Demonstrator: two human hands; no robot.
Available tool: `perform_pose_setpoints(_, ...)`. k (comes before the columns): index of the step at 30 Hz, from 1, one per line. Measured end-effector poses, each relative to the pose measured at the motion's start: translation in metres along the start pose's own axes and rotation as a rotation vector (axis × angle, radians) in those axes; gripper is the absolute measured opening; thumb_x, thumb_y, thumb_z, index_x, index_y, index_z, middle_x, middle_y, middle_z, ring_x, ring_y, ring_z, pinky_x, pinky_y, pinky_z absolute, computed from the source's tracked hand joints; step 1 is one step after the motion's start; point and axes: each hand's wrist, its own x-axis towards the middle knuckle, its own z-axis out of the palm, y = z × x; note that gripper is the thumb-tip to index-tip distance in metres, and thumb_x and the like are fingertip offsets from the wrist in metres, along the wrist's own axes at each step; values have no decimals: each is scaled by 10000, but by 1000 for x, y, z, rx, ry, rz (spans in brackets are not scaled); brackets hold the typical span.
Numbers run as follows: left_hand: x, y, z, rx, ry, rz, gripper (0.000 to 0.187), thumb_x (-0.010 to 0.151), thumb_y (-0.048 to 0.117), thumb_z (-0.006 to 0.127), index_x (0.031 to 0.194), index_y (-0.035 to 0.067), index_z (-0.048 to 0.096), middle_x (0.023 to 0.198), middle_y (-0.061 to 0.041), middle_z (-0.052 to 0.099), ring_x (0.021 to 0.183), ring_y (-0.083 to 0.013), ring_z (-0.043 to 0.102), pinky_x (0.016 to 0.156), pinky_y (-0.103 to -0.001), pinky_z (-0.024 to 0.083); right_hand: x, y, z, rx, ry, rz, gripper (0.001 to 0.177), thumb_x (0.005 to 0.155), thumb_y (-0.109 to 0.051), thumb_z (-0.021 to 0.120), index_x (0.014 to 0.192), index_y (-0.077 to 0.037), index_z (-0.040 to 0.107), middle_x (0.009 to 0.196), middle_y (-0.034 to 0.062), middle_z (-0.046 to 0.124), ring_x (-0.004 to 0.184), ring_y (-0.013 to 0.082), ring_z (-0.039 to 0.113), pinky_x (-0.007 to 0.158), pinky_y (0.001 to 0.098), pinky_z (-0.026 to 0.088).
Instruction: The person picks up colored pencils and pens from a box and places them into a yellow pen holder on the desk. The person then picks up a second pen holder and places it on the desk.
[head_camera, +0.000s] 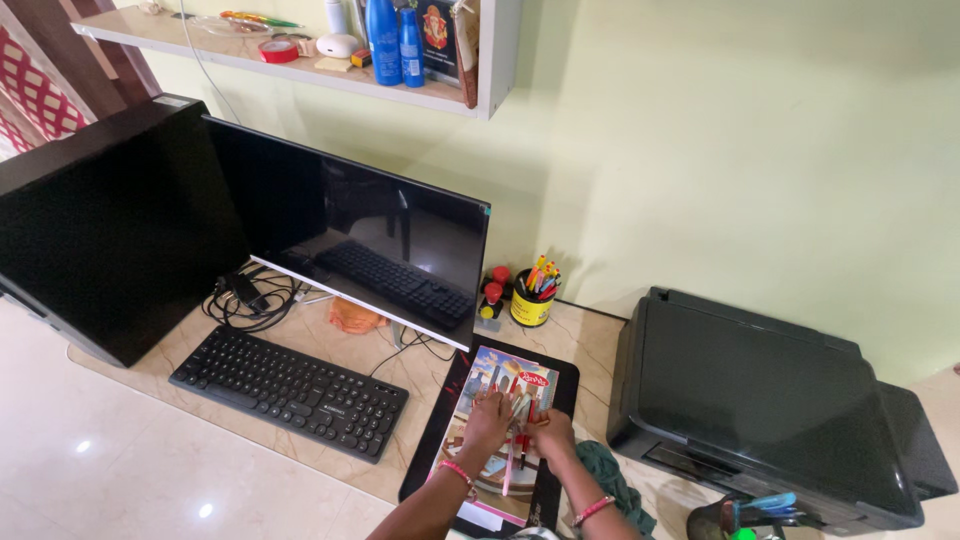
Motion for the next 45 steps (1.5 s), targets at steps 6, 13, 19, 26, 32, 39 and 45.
perform_pose_setpoints(6, 3, 7, 1, -76, 176, 160, 267, 999, 248, 512, 996, 15, 641, 847, -263, 668, 826, -473, 636, 727, -572, 482, 7, -11, -12, 70, -17, -14, 265, 828, -19, 765, 1057, -18, 630, 721, 71, 652, 530, 158, 604, 450, 293, 503)
perform_pose_setpoints(13, 20, 20, 9, -303, 174, 31, 400, 1024, 282, 480, 854, -23, 675, 727, -213, 685, 698, -356, 661, 694, -457, 507, 3, -44, -19, 93, 52, -141, 590, 838, -17, 721, 1364, -161, 496, 670, 50, 592, 511, 137, 541, 426, 305, 429)
perform_pose_setpoints(19, 21, 80, -21, -354, 167, 136, 360, 1060, 324, 450, 1126, 33, 651, 812, -162, 691, 734, -258, 674, 697, -424, 520, 51, -36, -39, 209, 94, -429, 300, 898, -17, 529, 1163, -23, 670, 786, 17, 654, 688, 111, 588, 610, 263, 473)
perform_pose_setpoints(26, 41, 131, -42, -598, 113, 221, 146, 980, 131, 644, 1059, 13, 673, 860, -66, 563, 691, -131, 562, 575, -308, 531, 58, -85, -63, 14, 374, -675, 277, 1030, -246, 574, 969, -35, 741, 787, 40, 595, 724, 131, 549, 672, 288, 443)
perform_pose_setpoints(32, 63, 173, -72, -384, 392, 460, 119, 878, 62, 773, 961, -2, 719, 837, -99, 631, 694, -184, 618, 632, -321, 508, 37, -150, -85, -155, 443, -626, 249, 1007, -270, 660, 991, -38, 748, 789, 118, 632, 685, 166, 573, 629, 310, 451)
perform_pose_setpoints(39, 93, 208, -93, -263, 517, 452, 162, 839, 87, 778, 981, 24, 733, 873, -120, 685, 745, -218, 699, 673, -335, 565, 57, -199, -81, 70, 323, -884, 282, 876, -66, 750, 1124, -37, 618, 823, 68, 664, 725, 97, 643, 596, 255, 510)
perform_pose_setpoints(45, 130, 203, -88, -116, 518, 525, 140, 825, 88, 789, 943, 34, 736, 851, -113, 727, 780, -252, 694, 687, -364, 562, 66, -225, -70, -255, 417, -1071, 150, 952, -112, 687, 1092, -59, 693, 898, 117, 713, 779, 229, 719, 600, 345, 548)
